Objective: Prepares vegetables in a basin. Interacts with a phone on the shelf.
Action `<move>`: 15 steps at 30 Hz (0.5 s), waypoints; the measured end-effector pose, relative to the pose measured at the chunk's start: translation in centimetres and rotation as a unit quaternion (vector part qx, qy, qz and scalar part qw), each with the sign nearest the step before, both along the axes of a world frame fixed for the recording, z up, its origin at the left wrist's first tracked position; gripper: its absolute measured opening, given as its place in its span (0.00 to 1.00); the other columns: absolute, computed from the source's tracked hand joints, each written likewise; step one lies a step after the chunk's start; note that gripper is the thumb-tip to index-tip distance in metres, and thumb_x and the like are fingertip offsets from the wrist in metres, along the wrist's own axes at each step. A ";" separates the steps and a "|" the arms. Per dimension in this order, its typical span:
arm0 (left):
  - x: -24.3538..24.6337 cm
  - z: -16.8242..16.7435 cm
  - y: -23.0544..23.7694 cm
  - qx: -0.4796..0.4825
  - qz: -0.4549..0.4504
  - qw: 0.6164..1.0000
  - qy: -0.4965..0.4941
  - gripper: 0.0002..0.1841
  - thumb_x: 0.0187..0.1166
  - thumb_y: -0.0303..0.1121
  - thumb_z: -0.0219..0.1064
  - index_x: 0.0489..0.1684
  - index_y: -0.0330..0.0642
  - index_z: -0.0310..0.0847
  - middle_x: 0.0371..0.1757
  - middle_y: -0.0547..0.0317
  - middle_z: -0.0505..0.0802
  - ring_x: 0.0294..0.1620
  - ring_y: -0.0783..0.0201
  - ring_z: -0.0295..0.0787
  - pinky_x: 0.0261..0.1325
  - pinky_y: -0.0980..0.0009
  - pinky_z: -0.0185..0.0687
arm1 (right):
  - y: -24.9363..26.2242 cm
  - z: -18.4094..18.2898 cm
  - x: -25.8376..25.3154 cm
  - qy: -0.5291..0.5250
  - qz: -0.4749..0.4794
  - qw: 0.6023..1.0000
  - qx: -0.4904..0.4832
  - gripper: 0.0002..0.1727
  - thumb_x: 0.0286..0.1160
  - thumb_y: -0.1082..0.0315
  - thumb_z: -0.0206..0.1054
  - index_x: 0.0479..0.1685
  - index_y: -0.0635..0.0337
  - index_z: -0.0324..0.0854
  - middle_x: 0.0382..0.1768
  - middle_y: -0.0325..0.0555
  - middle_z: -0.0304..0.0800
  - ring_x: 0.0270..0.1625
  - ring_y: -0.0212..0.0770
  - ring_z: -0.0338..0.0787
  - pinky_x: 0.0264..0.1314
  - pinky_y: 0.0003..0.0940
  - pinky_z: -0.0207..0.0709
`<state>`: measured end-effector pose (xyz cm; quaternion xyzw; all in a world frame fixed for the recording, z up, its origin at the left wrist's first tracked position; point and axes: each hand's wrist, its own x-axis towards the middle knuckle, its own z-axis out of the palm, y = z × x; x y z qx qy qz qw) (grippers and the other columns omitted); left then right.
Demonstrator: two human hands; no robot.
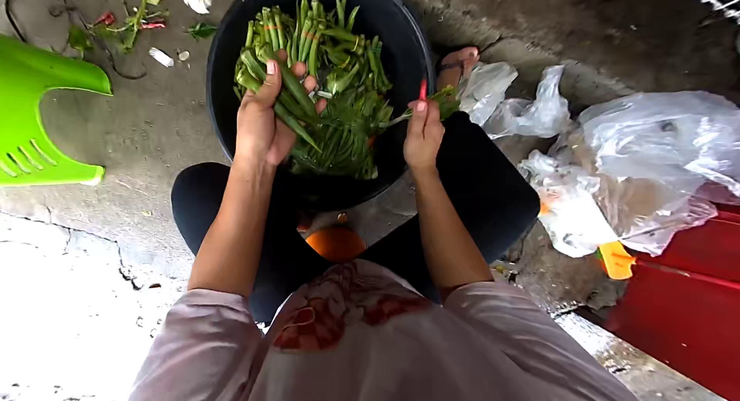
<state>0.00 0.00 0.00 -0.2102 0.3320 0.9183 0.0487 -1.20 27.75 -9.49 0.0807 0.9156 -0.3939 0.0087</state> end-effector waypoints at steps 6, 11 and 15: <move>-0.5 -0.5 0.4 0.023 -0.014 0.998 0.057 0.08 0.91 0.30 0.54 0.55 0.45 0.79 0.44 0.56 0.93 0.42 0.59 0.94 0.50 0.58 0.94 | -4.7 -6.2 -0.7 -0.303 0.014 0.951 -0.061 0.30 0.84 0.46 0.65 0.58 0.72 0.81 0.48 0.66 0.86 0.50 0.58 0.85 0.57 0.61 0.76; 0.4 -0.6 2.4 -0.009 -0.008 0.999 0.033 0.11 0.80 0.21 0.61 0.57 0.40 0.76 0.32 0.56 0.91 0.31 0.60 0.91 0.39 0.60 0.92 | -9.2 -10.7 0.6 -0.343 0.065 0.937 0.028 0.33 0.81 0.45 0.68 0.62 0.73 0.83 0.58 0.72 0.88 0.64 0.68 0.87 0.70 0.67 0.75; 0.7 -0.7 2.2 -0.034 -0.067 0.997 0.001 0.15 0.77 0.15 0.64 0.60 0.35 0.77 0.32 0.57 0.90 0.25 0.67 0.86 0.32 0.70 0.87 | -11.2 -12.4 1.8 -0.343 0.078 0.933 0.071 0.32 0.89 0.53 0.61 0.77 0.75 0.72 0.73 0.72 0.80 0.78 0.64 0.79 0.83 0.58 0.68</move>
